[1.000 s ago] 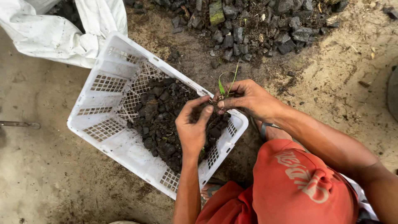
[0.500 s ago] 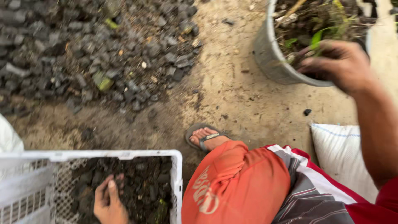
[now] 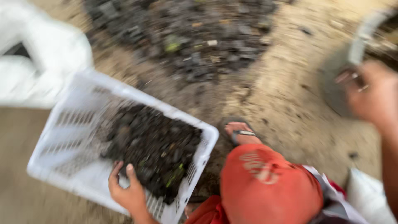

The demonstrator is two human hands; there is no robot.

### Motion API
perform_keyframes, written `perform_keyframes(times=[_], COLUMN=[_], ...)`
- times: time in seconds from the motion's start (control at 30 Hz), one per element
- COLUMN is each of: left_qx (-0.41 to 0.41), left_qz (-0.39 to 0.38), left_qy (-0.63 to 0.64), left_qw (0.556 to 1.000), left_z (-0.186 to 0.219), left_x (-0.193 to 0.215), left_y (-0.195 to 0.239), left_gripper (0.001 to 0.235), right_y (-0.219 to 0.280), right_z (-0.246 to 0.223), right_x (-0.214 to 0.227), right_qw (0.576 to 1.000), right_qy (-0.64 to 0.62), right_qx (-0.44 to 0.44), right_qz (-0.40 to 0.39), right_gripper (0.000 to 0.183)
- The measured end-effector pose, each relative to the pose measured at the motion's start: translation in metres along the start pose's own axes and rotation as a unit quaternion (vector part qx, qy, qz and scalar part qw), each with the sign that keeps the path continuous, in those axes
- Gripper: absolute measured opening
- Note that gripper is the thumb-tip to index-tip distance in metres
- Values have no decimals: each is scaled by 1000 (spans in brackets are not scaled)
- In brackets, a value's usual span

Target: The person sorts small dark coal pieces from a pile on the ground into a white plastic crate. They repeatedly pick up handfuls of coal, sift through them to remove debris, and place the coal into the crate. The person also transfers some coal from a white sack into the crate.

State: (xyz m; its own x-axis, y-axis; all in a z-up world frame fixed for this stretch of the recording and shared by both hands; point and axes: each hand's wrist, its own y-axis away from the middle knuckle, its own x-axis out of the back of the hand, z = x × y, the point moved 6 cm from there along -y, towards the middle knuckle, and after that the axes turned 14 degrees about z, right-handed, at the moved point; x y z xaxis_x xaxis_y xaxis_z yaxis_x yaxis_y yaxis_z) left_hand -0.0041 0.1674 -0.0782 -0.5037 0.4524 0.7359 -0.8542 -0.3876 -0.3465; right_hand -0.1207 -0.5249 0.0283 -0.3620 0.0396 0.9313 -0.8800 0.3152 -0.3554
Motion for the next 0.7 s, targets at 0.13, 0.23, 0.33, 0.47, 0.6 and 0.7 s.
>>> perform_keyframes(times=[0.13,0.23,0.33,0.47,0.6,0.7], left_qx=[84,224,314,383,479,265], left_qz=[81,72,65,131,184,227], left_qy=[-219,-21,-71,112,164,228], left_qw=[969,972,944,907,843,909], left_z=[-46,-71,-94,-133,-134,-79], left_x=[73,75,75,87,102,94], left_y=[37,55,77,89,109,103], left_gripper=[82,79,59,45,31,29], right_y=[-2,-14,-22,-4,6,-37], right_z=[-244,-354,-425,-466,-469,-452], right_x=[-144,-189,-202,-167,-119,-103], right_qw=[908,845,852,883,870,881], right_qy=[-321,-432,-391,-348,-352,-423], right_qx=[98,167,154,96,94,74], right_qz=[-249,-268,-313,-299,-333,-200], right_gripper=[32,50,53,36,36,27])
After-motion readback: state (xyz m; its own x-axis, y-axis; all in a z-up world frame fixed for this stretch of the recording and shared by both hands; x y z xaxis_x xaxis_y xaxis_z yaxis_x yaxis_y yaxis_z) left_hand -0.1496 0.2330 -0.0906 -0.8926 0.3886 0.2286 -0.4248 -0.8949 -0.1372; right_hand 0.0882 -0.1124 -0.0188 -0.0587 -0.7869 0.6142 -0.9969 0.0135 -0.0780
